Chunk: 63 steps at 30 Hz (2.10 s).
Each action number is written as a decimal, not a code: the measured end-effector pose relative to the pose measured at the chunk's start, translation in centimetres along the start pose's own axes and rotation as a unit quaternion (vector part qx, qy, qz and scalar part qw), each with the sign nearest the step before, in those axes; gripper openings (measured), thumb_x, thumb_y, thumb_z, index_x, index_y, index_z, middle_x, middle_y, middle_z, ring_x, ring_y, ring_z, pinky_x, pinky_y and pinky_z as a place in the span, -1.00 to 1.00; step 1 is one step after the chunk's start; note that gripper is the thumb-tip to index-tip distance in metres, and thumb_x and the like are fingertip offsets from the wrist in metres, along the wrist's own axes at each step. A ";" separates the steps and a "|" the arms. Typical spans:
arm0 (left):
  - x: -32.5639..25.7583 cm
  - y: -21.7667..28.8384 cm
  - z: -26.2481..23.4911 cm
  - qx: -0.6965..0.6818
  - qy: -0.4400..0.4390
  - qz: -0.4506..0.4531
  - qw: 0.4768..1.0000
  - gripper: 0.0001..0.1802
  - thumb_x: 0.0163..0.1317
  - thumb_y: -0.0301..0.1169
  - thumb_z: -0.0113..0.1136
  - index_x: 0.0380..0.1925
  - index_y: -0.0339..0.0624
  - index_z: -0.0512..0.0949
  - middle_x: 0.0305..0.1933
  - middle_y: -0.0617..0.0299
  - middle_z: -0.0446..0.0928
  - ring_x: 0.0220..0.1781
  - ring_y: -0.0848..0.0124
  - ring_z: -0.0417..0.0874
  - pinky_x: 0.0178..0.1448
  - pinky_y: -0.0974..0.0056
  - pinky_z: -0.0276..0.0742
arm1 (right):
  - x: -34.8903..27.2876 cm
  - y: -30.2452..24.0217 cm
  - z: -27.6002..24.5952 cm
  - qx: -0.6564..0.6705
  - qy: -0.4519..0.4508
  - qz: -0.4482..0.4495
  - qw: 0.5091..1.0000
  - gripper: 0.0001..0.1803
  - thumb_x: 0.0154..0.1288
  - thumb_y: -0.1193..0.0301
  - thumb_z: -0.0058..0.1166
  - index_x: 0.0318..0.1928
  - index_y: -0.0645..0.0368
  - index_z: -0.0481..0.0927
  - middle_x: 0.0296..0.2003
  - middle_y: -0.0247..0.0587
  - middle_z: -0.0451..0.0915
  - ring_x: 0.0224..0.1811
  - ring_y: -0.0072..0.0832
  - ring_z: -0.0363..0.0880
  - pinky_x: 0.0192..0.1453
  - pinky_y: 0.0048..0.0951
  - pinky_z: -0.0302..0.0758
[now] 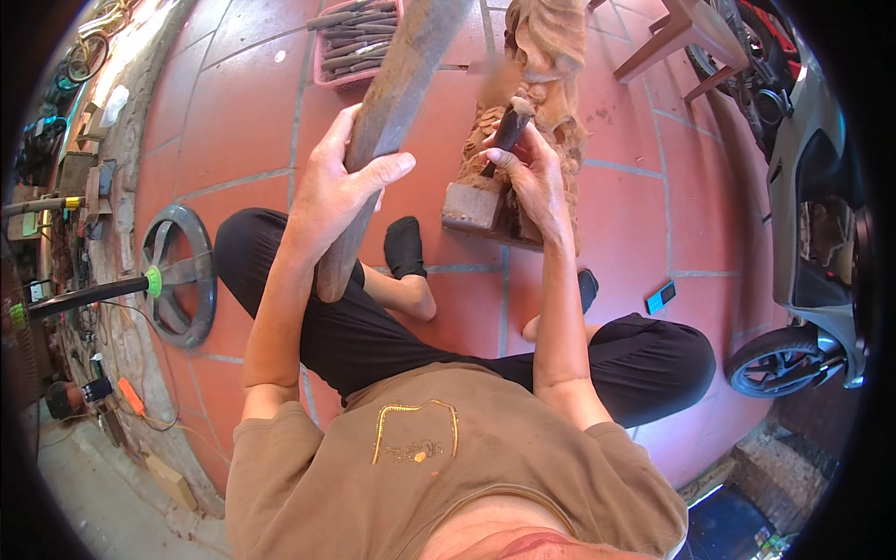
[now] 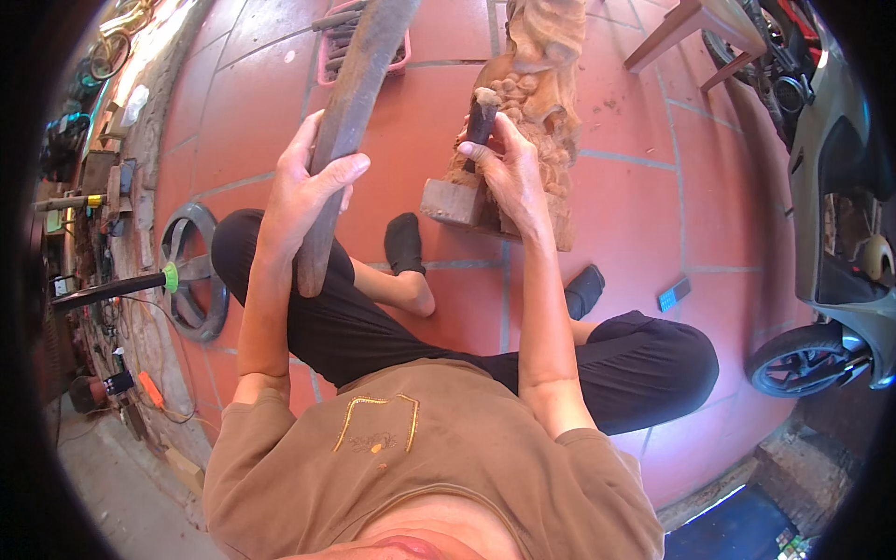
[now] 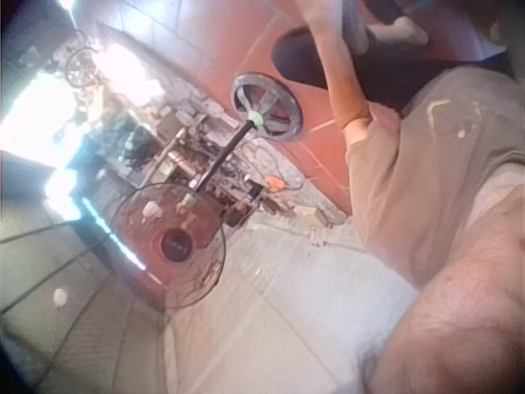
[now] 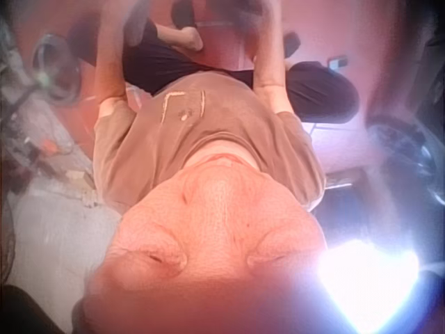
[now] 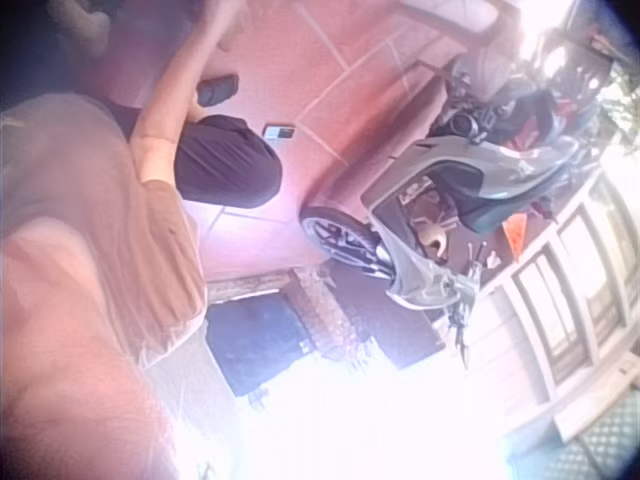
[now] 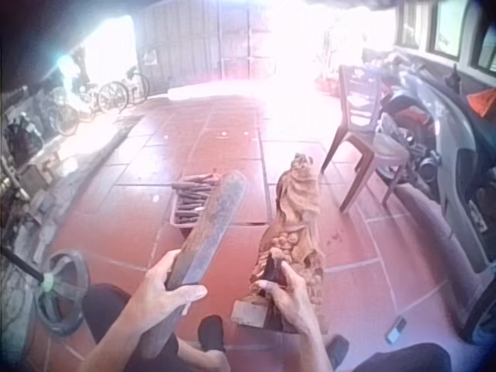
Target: The person sits on the floor and carves a wooden sculpture using a chisel and a wooden mallet. They repeatedly strike the chisel to shape the wood, occasionally pausing to adjust the tool or inspect the piece.
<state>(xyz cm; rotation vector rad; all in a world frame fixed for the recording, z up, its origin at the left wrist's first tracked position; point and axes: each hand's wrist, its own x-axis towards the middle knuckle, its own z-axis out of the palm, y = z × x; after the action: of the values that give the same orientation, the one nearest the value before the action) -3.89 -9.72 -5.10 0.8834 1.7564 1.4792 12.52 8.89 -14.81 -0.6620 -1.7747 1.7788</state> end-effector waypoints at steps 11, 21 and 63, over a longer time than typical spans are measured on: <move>-0.2 1.1 -0.1 -0.048 0.051 0.058 0.996 -0.38 0.24 -0.35 0.43 0.24 -0.28 0.41 -0.36 0.34 0.51 -0.50 0.62 0.50 -0.45 0.46 0.43 | 2.2 -0.5 0.7 -0.146 -0.095 0.012 0.985 -0.60 0.33 0.46 0.30 0.14 0.23 0.54 -0.19 -0.35 0.66 -0.15 -0.59 0.60 0.01 -0.46 0.54; -0.3 0.0 0.0 0.009 0.042 0.031 0.999 -0.32 0.22 -0.35 0.43 0.30 -0.23 0.37 -0.28 0.31 0.53 -0.45 0.58 0.53 -0.41 0.42 0.48 | 4.0 -0.4 1.8 -0.263 -0.177 -0.059 0.947 -0.54 0.24 0.37 0.38 0.09 0.21 0.52 -0.32 -0.06 0.69 -0.30 -0.32 0.67 -0.14 -0.28 0.57; -1.2 -1.9 -1.9 -0.180 0.015 -0.119 0.976 -0.72 0.37 -0.30 0.23 -0.06 -0.13 0.39 -0.50 0.26 0.47 -0.69 0.52 0.49 -0.64 0.46 0.42 | 3.1 0.4 1.3 -0.252 -0.096 -0.067 0.961 -0.63 0.32 0.34 0.24 0.01 0.28 0.45 -0.44 0.18 0.61 -0.29 0.06 0.70 -0.21 -0.04 0.53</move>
<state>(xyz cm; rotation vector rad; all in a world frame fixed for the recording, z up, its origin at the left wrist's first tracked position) -4.95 -11.95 -6.64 0.4493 1.4877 1.5857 9.37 10.02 -15.06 -0.5545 -2.3785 1.3402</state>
